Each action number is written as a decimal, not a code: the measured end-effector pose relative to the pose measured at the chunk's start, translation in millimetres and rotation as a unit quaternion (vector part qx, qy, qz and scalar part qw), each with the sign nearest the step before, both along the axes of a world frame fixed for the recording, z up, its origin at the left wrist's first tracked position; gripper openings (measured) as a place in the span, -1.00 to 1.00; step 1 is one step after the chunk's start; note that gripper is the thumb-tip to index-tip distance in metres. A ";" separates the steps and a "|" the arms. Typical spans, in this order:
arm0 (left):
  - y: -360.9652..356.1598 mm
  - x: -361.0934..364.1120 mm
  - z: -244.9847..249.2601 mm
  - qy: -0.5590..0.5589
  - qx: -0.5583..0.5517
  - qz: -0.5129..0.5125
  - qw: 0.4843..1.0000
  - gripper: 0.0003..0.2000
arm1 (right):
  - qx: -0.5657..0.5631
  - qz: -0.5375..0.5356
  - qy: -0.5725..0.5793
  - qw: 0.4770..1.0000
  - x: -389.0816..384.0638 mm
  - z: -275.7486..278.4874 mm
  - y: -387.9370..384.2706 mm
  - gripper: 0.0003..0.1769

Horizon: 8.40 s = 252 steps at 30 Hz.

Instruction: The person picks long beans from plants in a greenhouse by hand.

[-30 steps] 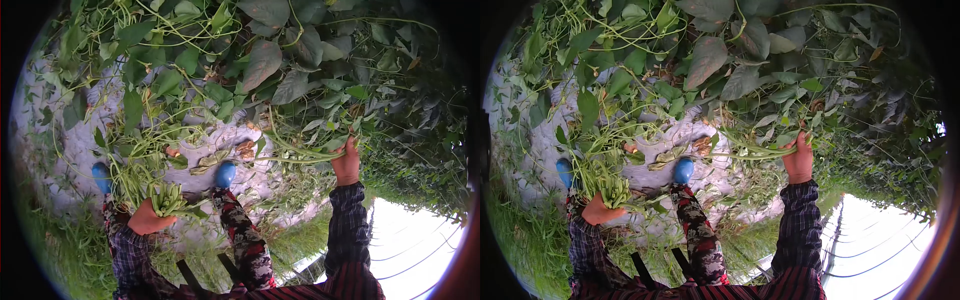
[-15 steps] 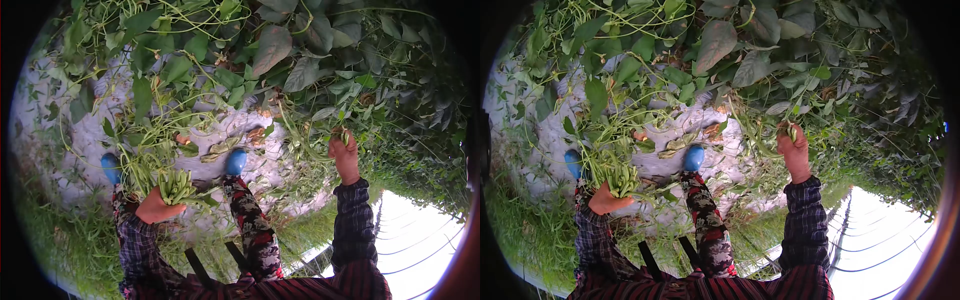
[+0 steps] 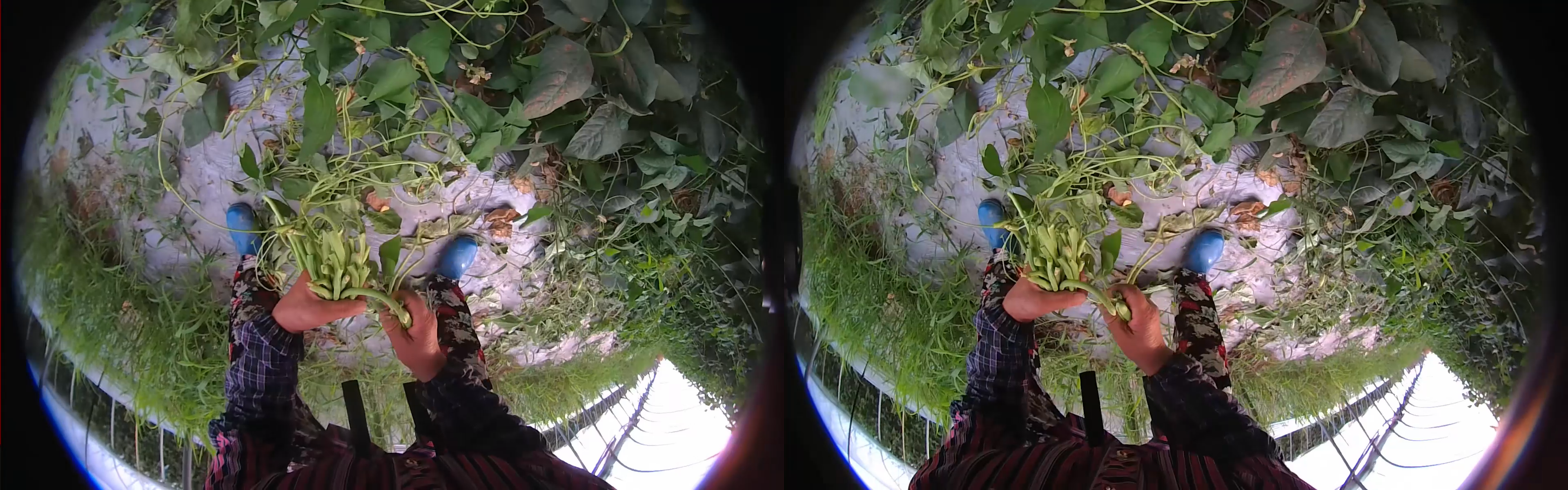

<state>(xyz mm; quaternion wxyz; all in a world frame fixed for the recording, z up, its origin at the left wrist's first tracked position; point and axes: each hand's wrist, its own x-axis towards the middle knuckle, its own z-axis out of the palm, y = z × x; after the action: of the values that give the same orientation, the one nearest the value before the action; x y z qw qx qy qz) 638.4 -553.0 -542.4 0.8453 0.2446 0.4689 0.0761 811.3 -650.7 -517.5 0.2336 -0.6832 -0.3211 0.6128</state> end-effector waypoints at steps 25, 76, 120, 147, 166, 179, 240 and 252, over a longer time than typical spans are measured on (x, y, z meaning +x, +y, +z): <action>-26.4 50.6 -13.3 -0.076 -0.083 -0.016 0.994 -0.58 | 0.079 -0.160 0.009 0.984 8.2 -50.0 9.7 -0.74; -10.0 15.5 -13.8 -0.163 -0.176 -0.049 0.970 -0.74 | -0.092 0.057 -0.095 0.990 79.5 -10.2 13.1 -0.75; -29.4 43.9 -30.1 -0.107 -0.113 -0.250 0.956 -0.58 | -0.144 -0.499 0.372 0.769 112.2 -123.4 70.9 -0.80; -43.5 7.7 122.3 -0.007 -0.102 0.098 0.990 -0.63 | -0.106 -0.247 0.219 0.938 46.5 11.6 31.2 -0.66; 3.2 67.5 347.7 -0.022 0.307 0.019 0.951 -0.54 | 0.341 -0.147 -0.008 0.928 11.8 377.6 62.3 -0.54; -14.7 175.4 398.6 -0.106 0.360 -0.184 0.908 -0.45 | 0.415 -0.182 -0.048 0.890 115.2 424.8 6.1 -0.48; -116.6 169.5 589.0 -0.156 0.386 0.111 0.903 -0.74 | 0.573 -0.286 -0.150 0.753 483.8 836.6 -15.1 -0.76; -216.0 246.6 626.0 -0.045 0.423 0.316 0.848 -0.77 | 0.466 -0.231 -0.466 0.715 700.9 824.2 108.5 -0.59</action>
<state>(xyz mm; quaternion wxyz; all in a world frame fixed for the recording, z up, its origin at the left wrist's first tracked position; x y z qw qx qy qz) 885.0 -769.0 83.6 0.6107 0.4132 0.4046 0.5409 1512.3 -542.2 306.7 0.4777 -0.7398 -0.4664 -0.0838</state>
